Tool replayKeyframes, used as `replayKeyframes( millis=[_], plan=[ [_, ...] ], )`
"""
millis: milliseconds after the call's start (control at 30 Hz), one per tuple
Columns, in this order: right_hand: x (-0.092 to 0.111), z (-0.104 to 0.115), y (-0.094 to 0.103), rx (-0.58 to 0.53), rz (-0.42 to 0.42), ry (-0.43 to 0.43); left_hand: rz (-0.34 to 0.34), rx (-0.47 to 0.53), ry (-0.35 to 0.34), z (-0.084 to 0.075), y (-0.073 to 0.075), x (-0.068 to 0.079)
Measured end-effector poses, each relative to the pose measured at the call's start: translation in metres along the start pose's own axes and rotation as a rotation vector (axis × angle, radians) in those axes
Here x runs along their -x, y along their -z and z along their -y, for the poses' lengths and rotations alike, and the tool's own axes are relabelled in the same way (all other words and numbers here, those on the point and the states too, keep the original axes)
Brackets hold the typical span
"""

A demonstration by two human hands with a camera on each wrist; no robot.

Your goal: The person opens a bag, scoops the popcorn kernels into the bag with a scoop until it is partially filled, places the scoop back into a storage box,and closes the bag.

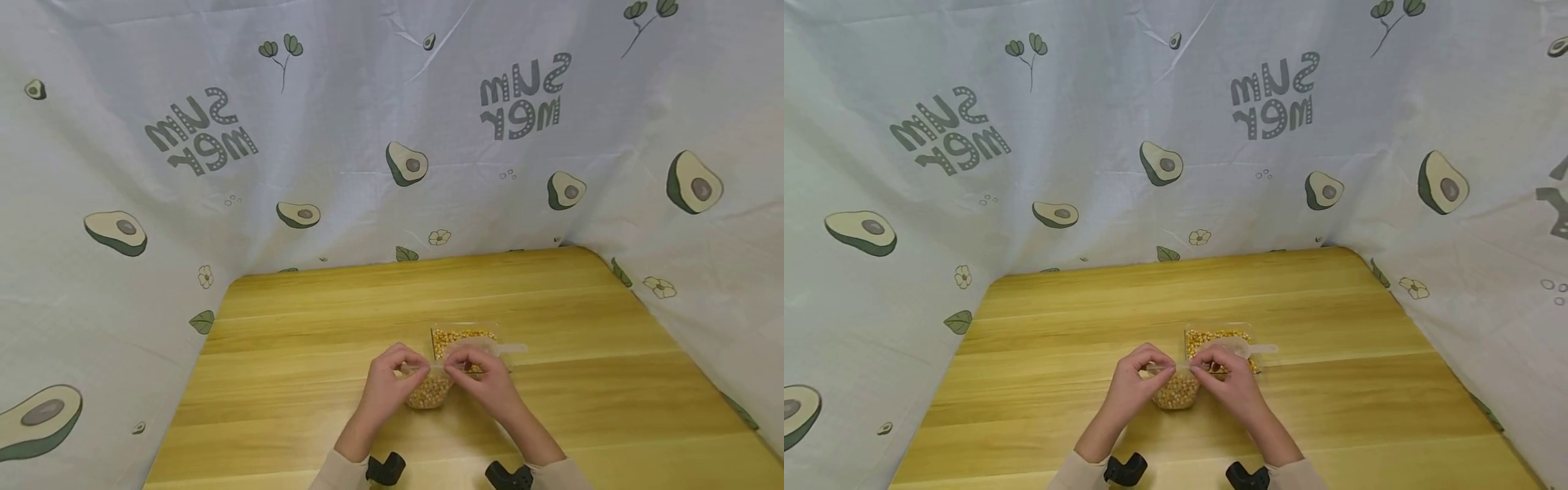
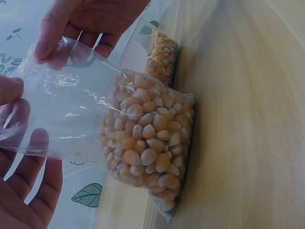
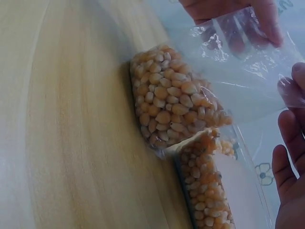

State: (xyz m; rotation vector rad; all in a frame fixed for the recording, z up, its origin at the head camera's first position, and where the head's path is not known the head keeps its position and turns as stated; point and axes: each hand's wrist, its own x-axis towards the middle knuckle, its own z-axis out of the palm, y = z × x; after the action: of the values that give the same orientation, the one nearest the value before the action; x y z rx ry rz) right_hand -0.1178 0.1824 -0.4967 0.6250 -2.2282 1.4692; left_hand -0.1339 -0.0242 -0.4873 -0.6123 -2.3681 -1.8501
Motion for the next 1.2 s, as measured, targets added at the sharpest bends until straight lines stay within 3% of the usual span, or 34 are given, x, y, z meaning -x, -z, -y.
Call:
replayKeyframes(
  millis=[133,367,667,1200],
  plan=[
    [-0.003,0.006,-0.001,0.035,-0.017,0.004,-0.008,-0.001,-0.006,-0.001,0.001,0.0],
    [-0.012,0.038,0.001,0.071,-0.039,-0.001,-0.007,-0.05,-0.013,0.001,0.004,0.0],
    [-0.003,0.002,0.003,0.068,-0.061,0.026,-0.02,-0.059,-0.042,0.002,0.013,0.003],
    [-0.003,0.007,0.004,0.046,-0.112,-0.091,-0.039,-0.054,-0.003,0.003,0.03,0.008]
  ],
)
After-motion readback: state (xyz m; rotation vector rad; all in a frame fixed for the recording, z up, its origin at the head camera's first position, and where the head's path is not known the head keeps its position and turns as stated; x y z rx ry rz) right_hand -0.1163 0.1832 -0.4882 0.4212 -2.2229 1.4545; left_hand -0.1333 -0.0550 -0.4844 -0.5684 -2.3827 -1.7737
